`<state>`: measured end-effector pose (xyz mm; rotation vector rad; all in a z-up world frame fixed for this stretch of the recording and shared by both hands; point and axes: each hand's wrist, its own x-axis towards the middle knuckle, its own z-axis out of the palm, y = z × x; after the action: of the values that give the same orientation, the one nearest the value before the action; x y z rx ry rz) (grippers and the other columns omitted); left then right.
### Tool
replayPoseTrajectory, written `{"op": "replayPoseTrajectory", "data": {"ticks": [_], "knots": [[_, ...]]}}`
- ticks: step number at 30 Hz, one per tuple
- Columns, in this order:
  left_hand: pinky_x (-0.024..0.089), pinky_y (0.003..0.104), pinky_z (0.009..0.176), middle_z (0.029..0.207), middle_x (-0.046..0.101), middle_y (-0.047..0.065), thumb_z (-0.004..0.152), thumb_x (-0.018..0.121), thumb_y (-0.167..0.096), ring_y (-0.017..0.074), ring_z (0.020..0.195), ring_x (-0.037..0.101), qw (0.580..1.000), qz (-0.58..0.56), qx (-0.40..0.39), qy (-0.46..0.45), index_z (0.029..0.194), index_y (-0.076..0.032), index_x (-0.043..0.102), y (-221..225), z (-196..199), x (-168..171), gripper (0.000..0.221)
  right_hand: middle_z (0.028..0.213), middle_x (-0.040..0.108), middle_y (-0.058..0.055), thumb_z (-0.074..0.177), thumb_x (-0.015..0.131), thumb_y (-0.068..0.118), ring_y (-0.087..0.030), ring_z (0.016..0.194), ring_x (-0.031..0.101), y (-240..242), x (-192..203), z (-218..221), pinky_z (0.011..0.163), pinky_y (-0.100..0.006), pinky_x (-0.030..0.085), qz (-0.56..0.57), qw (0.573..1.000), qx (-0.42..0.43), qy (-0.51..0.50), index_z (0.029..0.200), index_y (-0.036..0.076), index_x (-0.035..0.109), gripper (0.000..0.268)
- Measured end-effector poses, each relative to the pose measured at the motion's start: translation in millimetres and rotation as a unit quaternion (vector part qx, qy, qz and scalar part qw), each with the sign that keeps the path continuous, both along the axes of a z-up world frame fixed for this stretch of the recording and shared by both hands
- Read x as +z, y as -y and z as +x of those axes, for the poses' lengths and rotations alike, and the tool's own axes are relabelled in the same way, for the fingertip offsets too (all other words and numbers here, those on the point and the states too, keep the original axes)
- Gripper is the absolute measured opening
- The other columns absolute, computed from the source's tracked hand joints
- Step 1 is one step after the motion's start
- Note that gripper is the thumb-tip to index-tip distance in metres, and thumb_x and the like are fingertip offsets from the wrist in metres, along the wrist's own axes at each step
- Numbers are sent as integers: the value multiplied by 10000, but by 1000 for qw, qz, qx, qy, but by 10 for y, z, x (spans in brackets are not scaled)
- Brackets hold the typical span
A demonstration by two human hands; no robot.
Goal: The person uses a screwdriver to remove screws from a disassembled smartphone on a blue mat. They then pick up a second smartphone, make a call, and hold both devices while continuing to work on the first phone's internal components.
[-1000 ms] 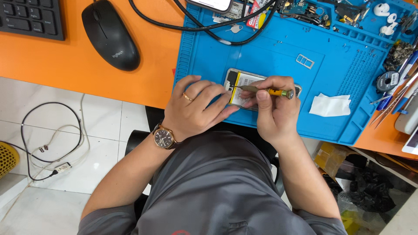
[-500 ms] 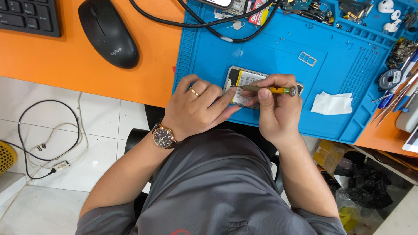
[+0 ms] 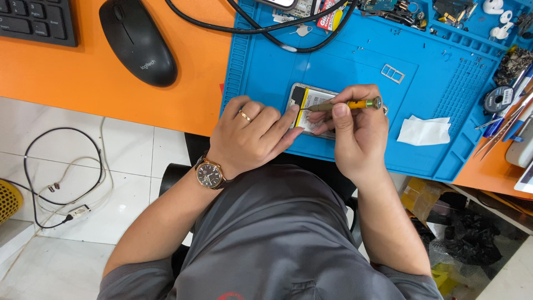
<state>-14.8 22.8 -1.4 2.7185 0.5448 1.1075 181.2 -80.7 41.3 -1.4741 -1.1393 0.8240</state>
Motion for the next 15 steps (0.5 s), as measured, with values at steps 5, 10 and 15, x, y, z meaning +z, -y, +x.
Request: {"op": "replayPoseTrajectory", "data": {"ticks": [5,10,15], "knots": [[530,368,821,855,478,-28,1076,682,-349,163,803,506,1000,-5,1,-1,1152,-117,791,-19,18,70,267,977,717,-366,1181,392,143,-476,874,796,57,-48,14,627,-490,674,-6,1000,-5,-4,1153,-48,450,201],[533,375,800,851,478,-19,1080,669,-348,178,779,501,1000,3,4,-1,1152,-118,782,-25,46,99,267,987,716,-403,1181,401,168,-518,856,781,74,-64,20,594,-530,663,0,1000,-17,-9,1144,-44,451,221],[537,370,817,853,485,-27,1069,677,-336,163,791,504,1000,2,0,2,1153,-110,785,-23,41,90,264,926,724,-394,1170,414,141,-508,804,782,76,-60,-23,591,-509,662,-1,999,-32,-10,1155,-60,457,206]]}}
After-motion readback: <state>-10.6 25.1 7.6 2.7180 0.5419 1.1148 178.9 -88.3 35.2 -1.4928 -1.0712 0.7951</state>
